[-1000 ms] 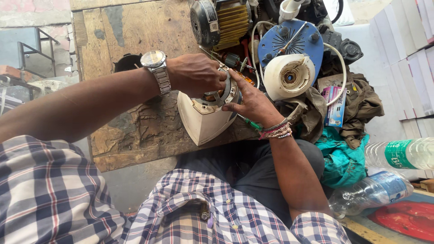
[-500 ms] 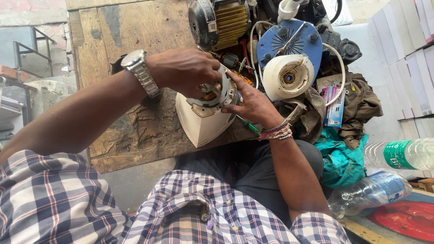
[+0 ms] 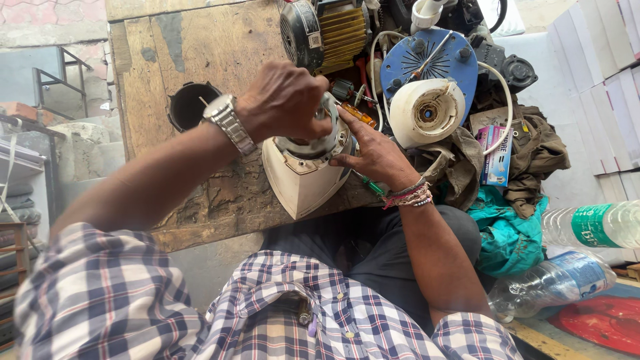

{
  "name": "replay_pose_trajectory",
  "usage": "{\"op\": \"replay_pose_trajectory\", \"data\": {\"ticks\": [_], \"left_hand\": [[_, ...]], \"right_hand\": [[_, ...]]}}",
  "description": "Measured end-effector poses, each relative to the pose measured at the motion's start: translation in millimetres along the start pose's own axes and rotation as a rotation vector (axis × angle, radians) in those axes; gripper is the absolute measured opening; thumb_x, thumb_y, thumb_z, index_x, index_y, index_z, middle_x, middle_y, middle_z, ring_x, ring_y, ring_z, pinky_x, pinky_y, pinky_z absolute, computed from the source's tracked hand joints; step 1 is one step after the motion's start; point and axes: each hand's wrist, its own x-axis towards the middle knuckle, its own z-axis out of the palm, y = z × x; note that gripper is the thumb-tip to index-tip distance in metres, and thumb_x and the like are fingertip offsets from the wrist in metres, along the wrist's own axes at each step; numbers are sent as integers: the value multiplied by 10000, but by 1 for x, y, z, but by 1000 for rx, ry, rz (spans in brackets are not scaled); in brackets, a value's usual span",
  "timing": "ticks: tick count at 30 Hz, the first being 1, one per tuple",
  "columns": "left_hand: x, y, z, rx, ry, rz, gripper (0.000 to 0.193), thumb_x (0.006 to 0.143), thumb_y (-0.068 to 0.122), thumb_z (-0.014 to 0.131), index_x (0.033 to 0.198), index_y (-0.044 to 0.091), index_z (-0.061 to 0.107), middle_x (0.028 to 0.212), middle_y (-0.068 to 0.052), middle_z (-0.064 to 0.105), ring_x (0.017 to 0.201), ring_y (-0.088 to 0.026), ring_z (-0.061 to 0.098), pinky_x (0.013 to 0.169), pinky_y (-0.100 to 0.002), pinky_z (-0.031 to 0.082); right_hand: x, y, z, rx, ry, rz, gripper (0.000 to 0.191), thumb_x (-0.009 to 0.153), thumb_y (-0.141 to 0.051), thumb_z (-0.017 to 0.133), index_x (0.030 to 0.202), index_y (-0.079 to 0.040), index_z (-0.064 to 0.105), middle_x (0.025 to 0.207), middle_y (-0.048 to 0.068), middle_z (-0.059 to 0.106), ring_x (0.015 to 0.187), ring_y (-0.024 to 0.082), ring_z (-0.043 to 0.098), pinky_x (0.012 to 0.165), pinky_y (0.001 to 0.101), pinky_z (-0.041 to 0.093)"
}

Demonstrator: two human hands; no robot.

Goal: The person disassembles a small white appliance, removes the motor and fan assembly, and manipulates the internal wiring. They separate the housing halves, inspect the motor, and reposition components on the workbench.

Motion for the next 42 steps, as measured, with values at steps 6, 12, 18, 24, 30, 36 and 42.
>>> {"op": "replay_pose_trajectory", "data": {"ticks": [6, 12, 18, 24, 30, 36, 42], "left_hand": [[-4, 17, 13, -49, -58, -280, 553, 836, 538, 734, 603, 120, 457, 473, 93, 342, 390, -78, 247, 322, -262, 218], [-4, 22, -14, -25, -311, -190, 511, 871, 515, 683, 1057, 59, 549, 723, -20, 527, 570, -147, 439, 409, -266, 345], [-8, 7, -26, 182, -403, 381, 569, 790, 142, 690, 1342, 235, 584, 1131, -132, 605, 873, -232, 612, 546, -285, 517], [3, -5, -14, -22, -366, 490, 324, 811, 264, 765, 1090, 118, 691, 938, -56, 644, 728, -201, 628, 518, -320, 553], [1, -5, -12, -57, -299, 466, 281, 820, 334, 762, 869, 66, 692, 773, -42, 604, 617, -181, 587, 448, -337, 507], [-12, -5, -6, -81, -284, 298, 320, 860, 347, 737, 913, 37, 678, 731, -38, 582, 562, -169, 576, 419, -336, 476], [-20, -10, -9, -220, -12, 375, 323, 737, 320, 809, 961, 95, 745, 771, -45, 626, 637, -179, 614, 482, -315, 504]], "right_hand": [[-1, 3, 5, 14, 26, 10, 1098, 727, -500, 833, 1608, -206, 247, 1505, 173, 514, 1340, 352, 519, 1065, 434, 447], [0, 9, 7, -90, 10, -4, 1123, 757, -598, 800, 1568, -51, 248, 1490, 246, 489, 1343, 373, 509, 1072, 453, 441], [-1, 8, 6, -73, 8, -17, 1108, 759, -596, 787, 1569, -58, 255, 1515, 240, 467, 1350, 381, 494, 1069, 450, 428], [-2, 9, 6, -64, -2, -12, 1098, 776, -562, 807, 1581, -70, 245, 1526, 234, 463, 1371, 378, 484, 1094, 439, 428], [0, 15, 9, 120, 205, -284, 1086, 711, -376, 870, 1561, -32, 287, 1527, 265, 465, 1384, 372, 491, 1116, 411, 445], [-2, 21, 7, 120, 3, -27, 915, 843, -404, 810, 1603, -119, 388, 1613, 154, 512, 1491, 288, 517, 1218, 365, 443], [8, 4, 27, 18, 151, -261, 1507, 507, -554, 986, 1601, -14, 102, 1638, 284, 196, 1530, 422, 204, 1254, 443, 211]]}}
